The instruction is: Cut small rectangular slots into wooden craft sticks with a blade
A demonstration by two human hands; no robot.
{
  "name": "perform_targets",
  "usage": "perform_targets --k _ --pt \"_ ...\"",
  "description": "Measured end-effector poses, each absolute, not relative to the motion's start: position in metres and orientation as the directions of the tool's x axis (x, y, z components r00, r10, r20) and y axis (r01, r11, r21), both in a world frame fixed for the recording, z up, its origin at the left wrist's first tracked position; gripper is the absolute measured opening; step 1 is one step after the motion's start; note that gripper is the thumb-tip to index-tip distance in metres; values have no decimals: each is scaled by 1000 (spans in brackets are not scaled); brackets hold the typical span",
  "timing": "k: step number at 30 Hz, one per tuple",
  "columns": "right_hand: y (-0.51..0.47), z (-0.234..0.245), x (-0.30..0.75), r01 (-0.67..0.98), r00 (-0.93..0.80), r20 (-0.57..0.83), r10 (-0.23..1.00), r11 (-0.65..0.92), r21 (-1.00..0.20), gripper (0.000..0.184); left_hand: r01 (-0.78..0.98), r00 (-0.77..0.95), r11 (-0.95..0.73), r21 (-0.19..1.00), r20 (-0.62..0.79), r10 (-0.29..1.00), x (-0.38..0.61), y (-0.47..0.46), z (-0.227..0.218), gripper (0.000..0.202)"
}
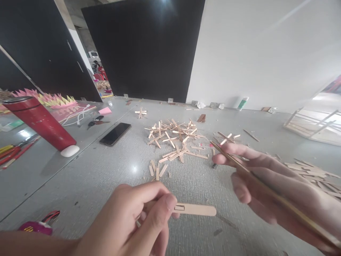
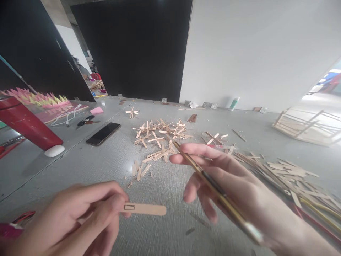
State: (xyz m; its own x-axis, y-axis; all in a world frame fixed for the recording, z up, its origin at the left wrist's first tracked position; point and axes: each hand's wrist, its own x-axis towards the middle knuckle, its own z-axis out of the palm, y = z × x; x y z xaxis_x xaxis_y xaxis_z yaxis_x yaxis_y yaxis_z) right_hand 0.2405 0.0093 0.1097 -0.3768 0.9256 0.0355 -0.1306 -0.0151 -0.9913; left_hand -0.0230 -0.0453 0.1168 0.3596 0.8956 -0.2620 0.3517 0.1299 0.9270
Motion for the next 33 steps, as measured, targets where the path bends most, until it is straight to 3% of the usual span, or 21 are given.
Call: perform_targets --k 3,7,12,16,21,27,33 --pt "11 99 235 -146 -418 -14 908 -83 -986 14 356 501 225 907 -389 773 -23 -27 96 38" --pt "8 71 222 -182 -397 -57 916 -139 -973 26 449 654 175 876 -456 604 -21 7 56 36" --pt "-6 29 213 22 -199 1 980 5 -1000 35 496 671 99 863 -453 586 -20 25 31 40" --pt "-17 13 212 179 -285 55 957 110 -978 24 495 658 110 862 -455 600 -20 23 35 39" --pt "-23 12 208 312 -270 235 934 316 -896 12 505 653 147 850 -488 579 -18 25 41 38" --pt "-21 7 195 285 -337 147 930 249 -926 30 513 645 154 845 -497 580 -16 26 42 37" --pt "-18 5 194 302 -341 124 932 233 -924 29 523 635 150 839 -501 589 -17 24 41 37"
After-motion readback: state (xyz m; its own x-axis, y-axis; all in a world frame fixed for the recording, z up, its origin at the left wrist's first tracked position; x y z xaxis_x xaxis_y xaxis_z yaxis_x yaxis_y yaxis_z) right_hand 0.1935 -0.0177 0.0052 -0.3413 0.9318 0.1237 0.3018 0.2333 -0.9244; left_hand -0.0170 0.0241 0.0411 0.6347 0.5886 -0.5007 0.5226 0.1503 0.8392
